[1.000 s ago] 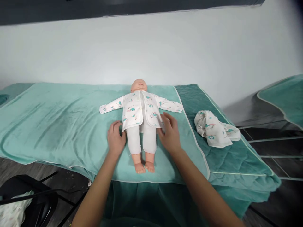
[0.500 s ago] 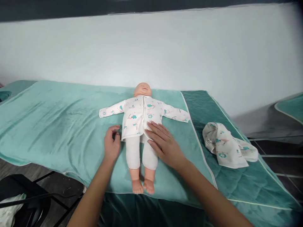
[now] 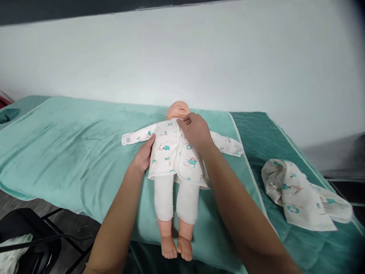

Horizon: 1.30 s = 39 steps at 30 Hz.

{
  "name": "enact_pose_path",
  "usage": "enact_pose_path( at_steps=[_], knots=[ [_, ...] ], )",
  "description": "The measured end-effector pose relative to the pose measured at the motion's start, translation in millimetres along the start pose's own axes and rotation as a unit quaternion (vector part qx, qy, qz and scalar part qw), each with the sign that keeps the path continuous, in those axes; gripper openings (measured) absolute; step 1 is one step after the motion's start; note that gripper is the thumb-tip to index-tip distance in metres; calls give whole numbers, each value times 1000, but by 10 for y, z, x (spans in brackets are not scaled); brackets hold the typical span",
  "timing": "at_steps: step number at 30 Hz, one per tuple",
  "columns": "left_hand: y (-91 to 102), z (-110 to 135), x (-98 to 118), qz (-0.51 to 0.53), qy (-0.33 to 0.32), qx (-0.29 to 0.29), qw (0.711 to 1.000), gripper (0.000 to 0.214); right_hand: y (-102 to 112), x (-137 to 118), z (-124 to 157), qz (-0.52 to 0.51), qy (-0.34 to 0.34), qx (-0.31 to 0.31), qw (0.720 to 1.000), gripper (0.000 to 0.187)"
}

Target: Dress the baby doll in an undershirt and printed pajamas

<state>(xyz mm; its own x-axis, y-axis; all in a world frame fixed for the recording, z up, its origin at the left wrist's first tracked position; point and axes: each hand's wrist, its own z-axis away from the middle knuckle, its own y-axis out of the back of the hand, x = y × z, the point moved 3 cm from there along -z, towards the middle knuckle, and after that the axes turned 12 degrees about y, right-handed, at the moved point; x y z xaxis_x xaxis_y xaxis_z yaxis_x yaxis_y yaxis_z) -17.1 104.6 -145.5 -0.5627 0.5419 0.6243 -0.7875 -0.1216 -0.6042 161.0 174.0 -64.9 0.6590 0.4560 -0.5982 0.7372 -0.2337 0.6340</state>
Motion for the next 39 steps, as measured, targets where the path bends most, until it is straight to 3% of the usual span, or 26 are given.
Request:
enact_pose_path(
  at_steps=[4,9,13,18,21,24,30,36,39],
  knots=[
    [-25,-89,13,29,19,-23,999,52,-17,-27,-168,16,-42,-68,997,17],
    [-58,-65,11,29,34,-10,999,53,-26,-87,-269,-17,-7,-42,999,21],
    [-83,-18,15,33,17,-11,999,51,36,-122,-112,-2,2,-21,1000,19],
    [-47,-51,-13,28,10,-16,999,51,108,-157,158,111,-27,-126,985,35],
    [-7,-95,-30,27,0,-27,999,50,107,-184,197,160,-13,-145,976,25],
    [21,-118,-38,28,-2,-30,999,50,96,-158,134,141,3,-130,981,21],
    [8,-121,-25,36,-3,-38,999,51,86,-34,-41,-16,-33,-18,999,30],
    [-3,-140,-28,40,10,-47,998,50,-13,-124,81,-41,90,34,995,15],
    [-8,-134,-21,46,5,-48,998,48,-39,-201,268,-41,135,-9,990,27]
  ],
)
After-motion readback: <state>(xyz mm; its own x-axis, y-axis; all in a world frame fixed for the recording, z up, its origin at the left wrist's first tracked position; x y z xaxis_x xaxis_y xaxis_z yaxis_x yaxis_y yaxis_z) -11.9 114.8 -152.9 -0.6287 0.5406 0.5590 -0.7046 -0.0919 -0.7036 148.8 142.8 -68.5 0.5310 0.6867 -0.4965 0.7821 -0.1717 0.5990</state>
